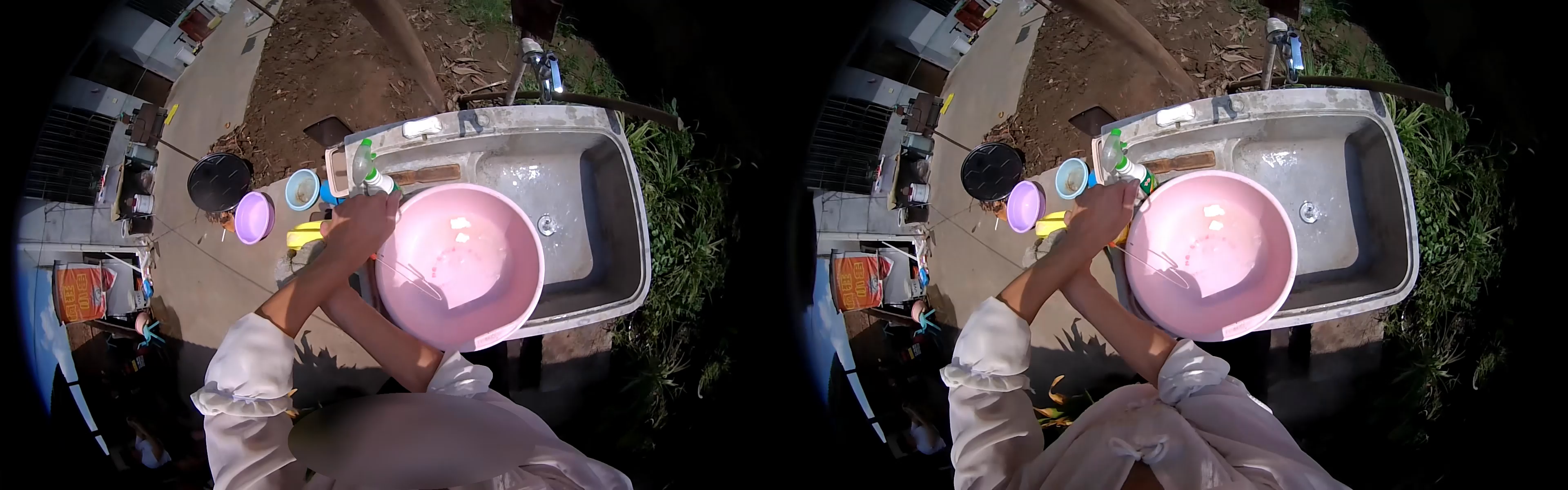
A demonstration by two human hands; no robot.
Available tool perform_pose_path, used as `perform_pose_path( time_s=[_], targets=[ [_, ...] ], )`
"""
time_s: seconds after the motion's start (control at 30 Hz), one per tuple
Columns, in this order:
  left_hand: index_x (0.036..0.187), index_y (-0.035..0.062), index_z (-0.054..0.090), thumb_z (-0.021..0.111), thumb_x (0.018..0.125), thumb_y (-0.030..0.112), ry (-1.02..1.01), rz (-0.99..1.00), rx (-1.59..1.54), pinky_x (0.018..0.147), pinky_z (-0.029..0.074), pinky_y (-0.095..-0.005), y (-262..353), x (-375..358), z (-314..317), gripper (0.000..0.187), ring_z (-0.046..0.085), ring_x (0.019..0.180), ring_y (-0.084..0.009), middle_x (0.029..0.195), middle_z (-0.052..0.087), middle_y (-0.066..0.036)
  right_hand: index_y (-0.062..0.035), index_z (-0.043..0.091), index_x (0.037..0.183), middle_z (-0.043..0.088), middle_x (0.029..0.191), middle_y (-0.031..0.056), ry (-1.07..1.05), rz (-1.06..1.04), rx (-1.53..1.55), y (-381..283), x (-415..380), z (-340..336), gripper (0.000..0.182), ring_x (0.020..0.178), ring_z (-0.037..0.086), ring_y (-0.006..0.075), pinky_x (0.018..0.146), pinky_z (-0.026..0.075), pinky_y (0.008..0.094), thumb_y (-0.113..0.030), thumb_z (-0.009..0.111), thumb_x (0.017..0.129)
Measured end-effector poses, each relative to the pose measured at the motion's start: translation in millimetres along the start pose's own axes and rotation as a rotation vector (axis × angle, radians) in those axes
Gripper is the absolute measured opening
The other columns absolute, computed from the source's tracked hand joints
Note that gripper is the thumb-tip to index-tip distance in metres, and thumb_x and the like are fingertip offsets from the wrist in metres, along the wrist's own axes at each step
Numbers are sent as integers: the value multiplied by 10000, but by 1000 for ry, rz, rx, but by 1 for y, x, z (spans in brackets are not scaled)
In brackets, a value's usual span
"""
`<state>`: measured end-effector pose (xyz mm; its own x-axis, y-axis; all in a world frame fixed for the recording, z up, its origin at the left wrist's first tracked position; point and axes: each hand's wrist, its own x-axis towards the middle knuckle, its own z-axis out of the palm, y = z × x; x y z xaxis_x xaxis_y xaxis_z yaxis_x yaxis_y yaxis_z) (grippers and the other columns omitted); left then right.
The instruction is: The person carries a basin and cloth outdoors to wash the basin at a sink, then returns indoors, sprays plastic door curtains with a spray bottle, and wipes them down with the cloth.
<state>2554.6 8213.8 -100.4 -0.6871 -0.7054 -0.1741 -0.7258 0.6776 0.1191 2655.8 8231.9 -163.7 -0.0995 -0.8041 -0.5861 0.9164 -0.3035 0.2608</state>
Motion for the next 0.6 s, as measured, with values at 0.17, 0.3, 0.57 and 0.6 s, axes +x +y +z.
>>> perform_pose_path(
  time_s=[0.17, 0.3, 0.57, 0.6],
  targets=[
    [810, 49, 636, 327, 935, 392, 4, 45, 8, 683, 481, -471, 14, 11, -9, 478, 618, 728, -374, 746, 637, -193, -122, 458, 1216, 540, 1138, 51, -40, -73, -6, -14, 5, 5, 371, 1047, 527, 197, 863, 445, 375, -317, 514, 906],
    [799, 54, 641, 326, 933, 388, -57, 27, -73, 680, 481, -469, 11, -1, -36, 478, 620, 716, -362, 737, 636, -186, -121, 468, 1206, 550, 1121, 52, -57, -94, 29, -13, 6, 4, 366, 1026, 540, 202, 853, 454, 382, -320, 519, 903],
    [841, 94, 639, 312, 935, 404, -107, -28, 54, 737, 475, -454, 29, 4, -1, 461, 616, 793, -366, 808, 643, -182, -119, 487, 1186, 571, 1086, 54, -162, -14, 16, -27, -8, -9, 357, 984, 566, 213, 832, 471, 396, -326, 528, 899],
    [881, 85, 651, 348, 927, 374, -52, -44, -43, 748, 469, -441, 30, 1, -4, 421, 610, 843, -360, 842, 642, -186, -118, 489, 1183, 573, 1081, 54, -199, -3, 9, -31, -8, -10, 355, 979, 569, 215, 829, 474, 398, -326, 530, 898]
  ],
)
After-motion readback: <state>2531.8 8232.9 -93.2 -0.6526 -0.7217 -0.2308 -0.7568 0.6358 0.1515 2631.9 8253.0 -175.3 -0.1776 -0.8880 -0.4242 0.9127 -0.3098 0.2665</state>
